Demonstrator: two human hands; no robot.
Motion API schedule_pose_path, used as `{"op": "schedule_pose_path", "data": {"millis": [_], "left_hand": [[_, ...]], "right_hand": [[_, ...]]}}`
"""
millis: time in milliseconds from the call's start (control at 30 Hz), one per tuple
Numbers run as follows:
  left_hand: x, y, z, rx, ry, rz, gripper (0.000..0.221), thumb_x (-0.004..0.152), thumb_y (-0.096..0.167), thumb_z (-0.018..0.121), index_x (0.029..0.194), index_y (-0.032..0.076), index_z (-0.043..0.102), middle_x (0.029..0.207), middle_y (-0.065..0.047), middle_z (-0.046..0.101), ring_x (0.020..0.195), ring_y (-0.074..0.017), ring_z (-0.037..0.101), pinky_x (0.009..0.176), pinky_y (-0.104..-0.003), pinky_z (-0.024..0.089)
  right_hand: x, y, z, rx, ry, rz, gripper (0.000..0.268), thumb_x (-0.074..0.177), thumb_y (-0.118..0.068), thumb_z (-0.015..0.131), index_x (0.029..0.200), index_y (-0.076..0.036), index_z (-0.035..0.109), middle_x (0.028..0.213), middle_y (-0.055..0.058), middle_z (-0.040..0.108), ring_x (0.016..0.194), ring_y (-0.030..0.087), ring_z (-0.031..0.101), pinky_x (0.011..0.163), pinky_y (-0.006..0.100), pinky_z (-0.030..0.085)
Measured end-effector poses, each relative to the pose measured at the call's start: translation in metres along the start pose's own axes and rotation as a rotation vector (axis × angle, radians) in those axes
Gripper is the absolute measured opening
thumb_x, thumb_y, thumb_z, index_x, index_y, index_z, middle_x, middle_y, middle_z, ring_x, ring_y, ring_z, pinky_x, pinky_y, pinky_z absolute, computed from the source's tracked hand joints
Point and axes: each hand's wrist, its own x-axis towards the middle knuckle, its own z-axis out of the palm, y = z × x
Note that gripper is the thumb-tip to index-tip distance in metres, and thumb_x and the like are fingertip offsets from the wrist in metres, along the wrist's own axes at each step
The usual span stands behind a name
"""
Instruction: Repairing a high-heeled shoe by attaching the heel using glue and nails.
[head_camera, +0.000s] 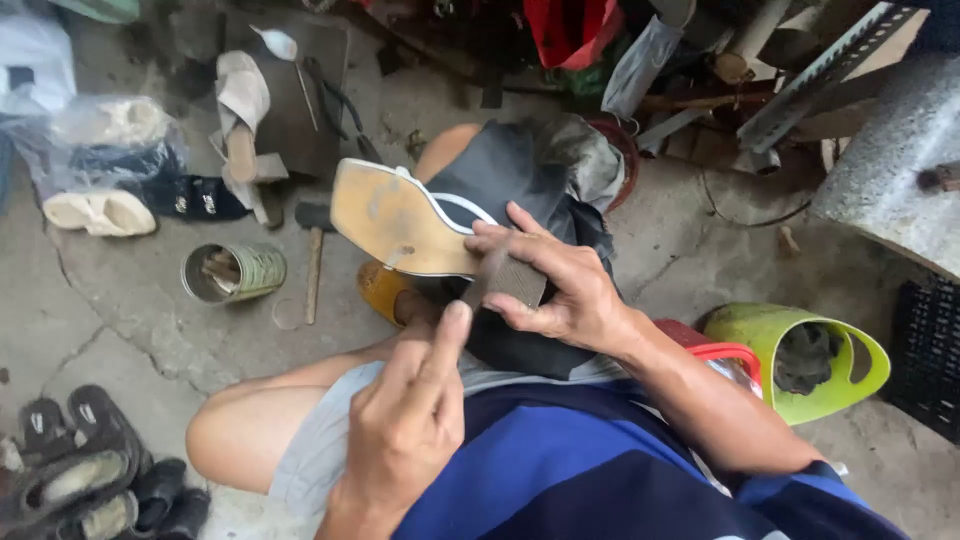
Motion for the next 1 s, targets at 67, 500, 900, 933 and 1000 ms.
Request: {"op": "schedule_pose_path", "data": {"millis": [67, 500, 900, 933, 1000], "left_hand": [[0.013, 0.018, -0.023, 0.063, 0.067, -0.014, 0.03, 0.1, -0.002, 0.061, 0.129, 0.004, 0.062, 0.08, -0.003, 0.054, 0.06, -0.0193, 0.055, 0.062, -0.035, 0.051], [-0.002, 0.006, -0.002, -0.001, -0.042, -0.056, 0.049, 0.101, -0.005, 0.056, 0.147, 0.009, 0.055, 0.079, -0.001, 0.044, 0.059, -0.0238, 0.05, 0.057, -0.038, 0.049], [0.024, 0.032, -0.033, 0.002, 0.155, 0.011, 0.013, 0.098, 0.0, 0.056, 0.091, 0.002, 0.068, 0.083, -0.011, 0.06, 0.061, -0.0207, 0.061, 0.059, -0.033, 0.052], [0.02, 0.03, -0.025, -0.005, 0.138, 0.002, 0.013, 0.098, 0.0, 0.056, 0.091, 0.002, 0.068, 0.083, -0.011, 0.06, 0.061, -0.0207, 0.061, 0.059, -0.033, 0.052], [0.016, 0.015, -0.013, 0.179, 0.019, -0.011, 0.031, 0.104, 0.015, 0.069, 0.134, 0.012, 0.064, 0.12, -0.024, 0.069, 0.066, -0.0281, 0.068, 0.059, -0.036, 0.051]], "right_hand": [[0.001, 0.003, 0.002, 0.005, -0.012, -0.004, 0.05, 0.101, -0.033, 0.062, 0.131, 0.007, 0.056, 0.132, 0.019, 0.067, 0.134, 0.033, 0.062, 0.127, 0.062, 0.037], [-0.004, 0.0, -0.002, -0.012, -0.021, 0.045, 0.052, 0.102, -0.032, 0.063, 0.137, 0.006, 0.055, 0.138, 0.018, 0.064, 0.135, 0.031, 0.062, 0.13, 0.058, 0.035], [-0.002, 0.004, -0.002, -0.045, -0.043, -0.008, 0.051, 0.101, -0.024, 0.068, 0.141, 0.003, 0.052, 0.14, 0.018, 0.063, 0.135, 0.032, 0.063, 0.129, 0.06, 0.038], [-0.009, 0.001, -0.003, -0.038, -0.043, 0.01, 0.051, 0.101, -0.024, 0.068, 0.141, 0.003, 0.052, 0.14, 0.018, 0.063, 0.135, 0.032, 0.063, 0.129, 0.06, 0.038], [-0.002, -0.001, -0.001, 0.002, -0.033, 0.023, 0.055, 0.104, -0.036, 0.058, 0.138, 0.007, 0.053, 0.138, 0.02, 0.064, 0.138, 0.037, 0.06, 0.13, 0.062, 0.035]]}}
